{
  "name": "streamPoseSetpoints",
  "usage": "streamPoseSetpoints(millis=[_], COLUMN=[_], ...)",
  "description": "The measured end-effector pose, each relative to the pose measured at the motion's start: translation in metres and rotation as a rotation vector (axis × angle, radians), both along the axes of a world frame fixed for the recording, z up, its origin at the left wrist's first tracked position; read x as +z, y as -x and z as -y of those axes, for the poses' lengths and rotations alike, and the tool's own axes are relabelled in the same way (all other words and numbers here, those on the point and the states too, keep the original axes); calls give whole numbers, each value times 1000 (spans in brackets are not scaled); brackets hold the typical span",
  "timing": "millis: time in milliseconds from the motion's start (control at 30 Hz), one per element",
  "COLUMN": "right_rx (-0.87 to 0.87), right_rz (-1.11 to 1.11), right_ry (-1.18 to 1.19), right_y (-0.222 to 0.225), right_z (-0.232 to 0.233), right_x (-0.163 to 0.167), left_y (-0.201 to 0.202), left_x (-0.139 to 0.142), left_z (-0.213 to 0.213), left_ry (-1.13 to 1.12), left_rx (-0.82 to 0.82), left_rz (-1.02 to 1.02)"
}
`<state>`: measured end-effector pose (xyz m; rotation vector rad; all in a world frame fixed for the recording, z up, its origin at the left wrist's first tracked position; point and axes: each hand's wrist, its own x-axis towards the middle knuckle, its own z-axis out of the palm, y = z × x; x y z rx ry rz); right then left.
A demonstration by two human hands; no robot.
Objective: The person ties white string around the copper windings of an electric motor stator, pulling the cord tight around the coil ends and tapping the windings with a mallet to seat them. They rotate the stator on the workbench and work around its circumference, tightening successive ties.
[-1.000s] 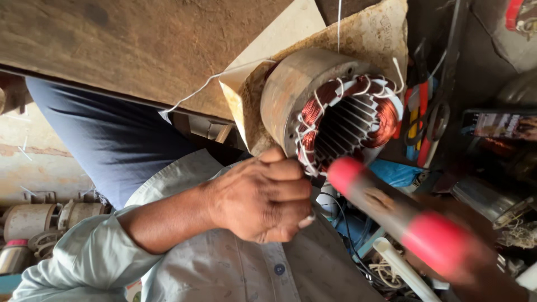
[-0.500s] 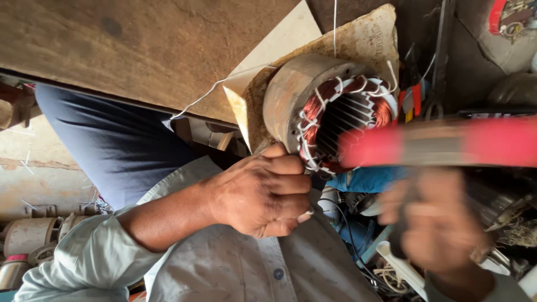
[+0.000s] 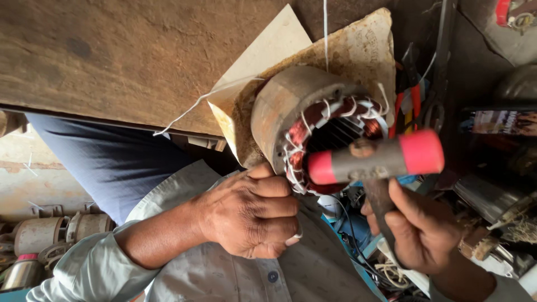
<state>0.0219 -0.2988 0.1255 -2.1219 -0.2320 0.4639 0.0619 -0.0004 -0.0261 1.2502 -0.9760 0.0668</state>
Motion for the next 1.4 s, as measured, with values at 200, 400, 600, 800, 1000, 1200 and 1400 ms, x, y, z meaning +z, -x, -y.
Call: streamPoseSetpoints(millis=[200, 400, 600, 800, 1000, 1200, 1400], right_rx=[-308, -115, -167, 30, 116, 80, 30], right_rz=[436, 790, 798, 650, 608, 821, 902], right_ry=[355, 785, 645, 139, 102, 132, 309], right_y=[-4, -17, -22, -33, -45, -39, -32], right_z=[0, 9, -12, -68, -69, -76, -81], right_x=[-10, -80, -80, -43, -40, -57, -65], left_y=[15, 38, 41, 42, 36, 33, 37], left_x=[17, 49, 64, 57, 56, 59, 74], left_z=[0, 0, -1, -6, -15, -21, -17], left_ry=[-187, -545, -614, -658, -751, -839, -876], left_rx=[184, 414, 488, 507, 619, 580, 544], left_rz=[58, 125, 93, 202, 518, 671, 575])
